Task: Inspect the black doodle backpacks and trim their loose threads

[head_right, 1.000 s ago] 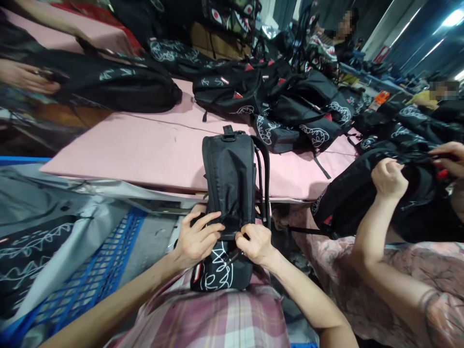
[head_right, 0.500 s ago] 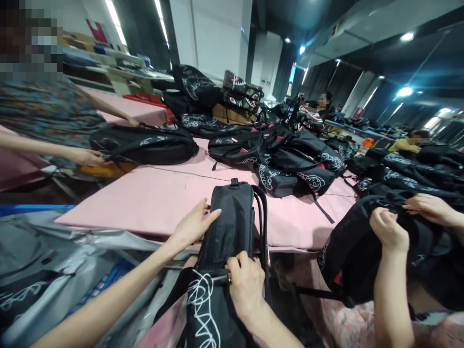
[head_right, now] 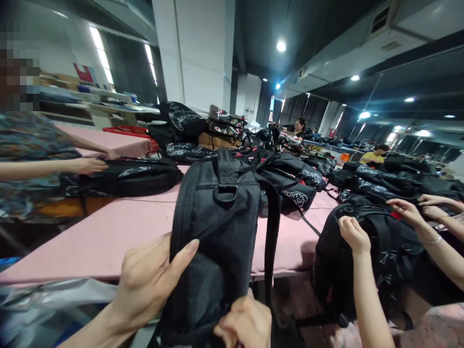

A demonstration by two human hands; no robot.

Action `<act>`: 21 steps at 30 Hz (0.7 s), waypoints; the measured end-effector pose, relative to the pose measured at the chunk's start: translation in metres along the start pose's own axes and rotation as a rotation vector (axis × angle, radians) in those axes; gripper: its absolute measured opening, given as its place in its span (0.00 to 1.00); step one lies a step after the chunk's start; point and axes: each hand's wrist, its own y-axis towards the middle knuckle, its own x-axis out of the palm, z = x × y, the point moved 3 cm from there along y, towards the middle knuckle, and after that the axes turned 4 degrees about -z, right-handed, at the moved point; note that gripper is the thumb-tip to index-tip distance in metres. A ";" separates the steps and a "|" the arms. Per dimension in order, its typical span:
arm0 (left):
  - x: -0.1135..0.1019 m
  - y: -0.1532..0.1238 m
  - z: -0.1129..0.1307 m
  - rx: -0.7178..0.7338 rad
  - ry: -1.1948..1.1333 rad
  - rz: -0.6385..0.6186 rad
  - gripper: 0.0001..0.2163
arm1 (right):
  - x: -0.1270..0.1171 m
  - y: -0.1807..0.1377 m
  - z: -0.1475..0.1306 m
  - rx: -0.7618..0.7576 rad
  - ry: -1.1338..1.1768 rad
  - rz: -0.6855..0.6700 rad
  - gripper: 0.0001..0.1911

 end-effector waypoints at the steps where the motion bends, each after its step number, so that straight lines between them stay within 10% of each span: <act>1: 0.004 -0.002 0.000 0.051 0.069 0.046 0.13 | 0.002 0.005 0.009 0.045 0.030 -0.036 0.05; 8: 0.076 -0.037 -0.041 0.076 0.348 0.060 0.15 | -0.019 0.087 0.055 0.221 -0.028 0.084 0.06; 21: 0.078 -0.032 -0.041 0.093 0.254 -0.010 0.07 | -0.017 0.192 0.058 0.255 -0.236 -0.085 0.13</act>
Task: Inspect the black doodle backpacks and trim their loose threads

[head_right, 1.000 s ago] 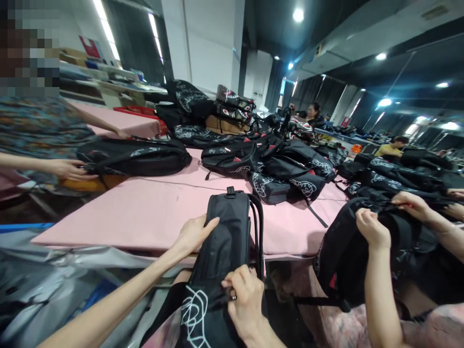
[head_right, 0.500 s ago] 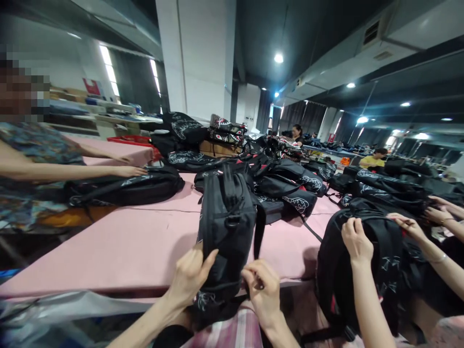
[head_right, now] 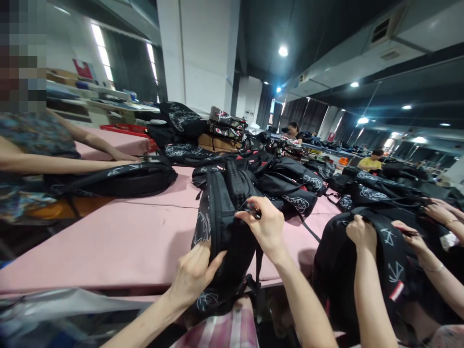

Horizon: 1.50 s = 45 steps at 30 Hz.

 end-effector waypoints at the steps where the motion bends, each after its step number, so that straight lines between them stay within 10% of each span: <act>1: 0.000 0.000 0.001 0.002 0.004 -0.002 0.07 | -0.002 0.006 -0.001 0.028 -0.067 -0.016 0.14; 7: -0.001 0.002 0.004 0.002 -0.018 -0.008 0.09 | -0.015 0.036 0.012 0.052 -0.300 -0.182 0.06; 19: -0.001 0.003 -0.004 -0.030 -0.147 -0.069 0.14 | -0.005 -0.022 0.010 -0.286 -0.260 0.024 0.13; 25: -0.028 0.050 -0.008 0.008 -0.203 0.046 0.15 | -0.002 -0.030 0.029 -0.422 0.052 0.160 0.11; 37: -0.016 0.115 -0.030 0.123 -0.272 -0.404 0.03 | 0.001 -0.031 0.025 -0.531 0.078 0.103 0.13; 45: -0.020 0.114 -0.015 0.161 -0.037 -0.294 0.06 | -0.007 -0.029 0.025 -0.413 0.094 -0.064 0.11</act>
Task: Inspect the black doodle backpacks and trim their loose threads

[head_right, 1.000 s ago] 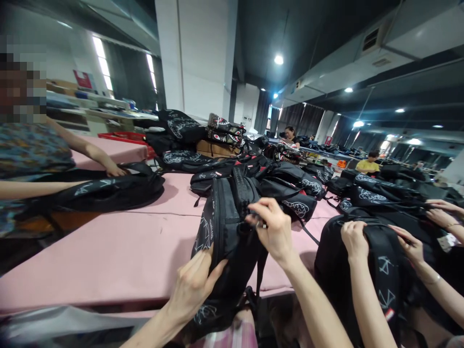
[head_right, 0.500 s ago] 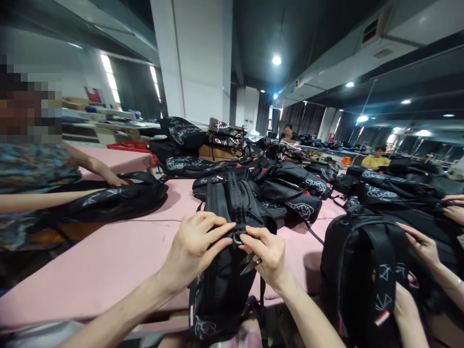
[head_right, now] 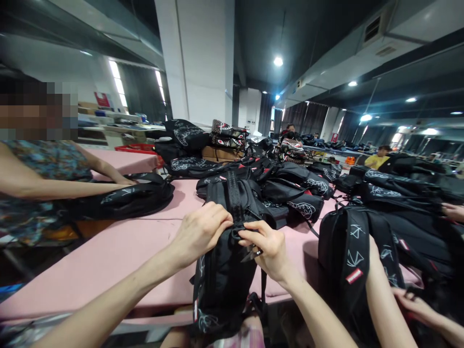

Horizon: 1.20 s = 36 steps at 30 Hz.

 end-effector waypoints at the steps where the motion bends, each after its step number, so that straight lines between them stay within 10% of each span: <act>1: 0.001 0.000 0.001 -0.011 0.004 0.005 0.07 | -0.005 0.002 -0.001 0.063 -0.011 -0.009 0.11; 5: 0.004 -0.001 0.000 -0.046 -0.029 0.050 0.07 | -0.024 0.013 -0.003 0.301 -0.190 -0.032 0.21; 15: 0.001 -0.002 -0.008 -0.202 -0.225 -0.035 0.09 | -0.040 0.031 0.004 0.523 -0.302 -0.225 0.12; 25: -0.003 -0.003 -0.010 -0.044 -0.219 -0.169 0.08 | -0.043 0.029 0.002 0.328 -0.190 -0.240 0.09; 36: -0.004 0.013 -0.004 0.035 -0.152 -0.321 0.07 | -0.040 0.023 0.012 0.436 -0.133 -0.187 0.10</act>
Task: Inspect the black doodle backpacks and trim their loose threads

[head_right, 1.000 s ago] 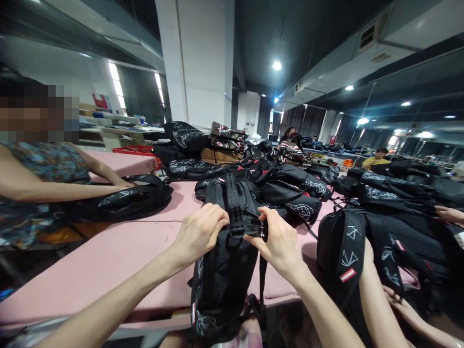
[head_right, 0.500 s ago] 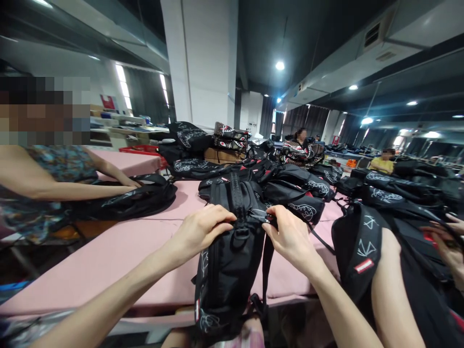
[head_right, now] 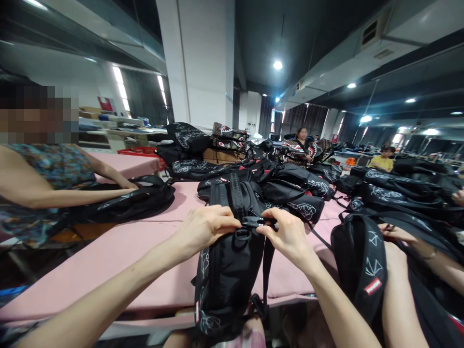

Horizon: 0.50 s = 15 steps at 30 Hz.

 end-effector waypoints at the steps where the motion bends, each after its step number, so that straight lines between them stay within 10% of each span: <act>1: 0.000 0.002 0.001 0.007 -0.012 -0.019 0.07 | 0.000 0.000 0.001 -0.004 -0.007 0.000 0.09; 15: 0.003 0.001 0.005 -0.112 0.124 -0.066 0.08 | 0.002 0.001 -0.008 -0.094 0.018 0.039 0.04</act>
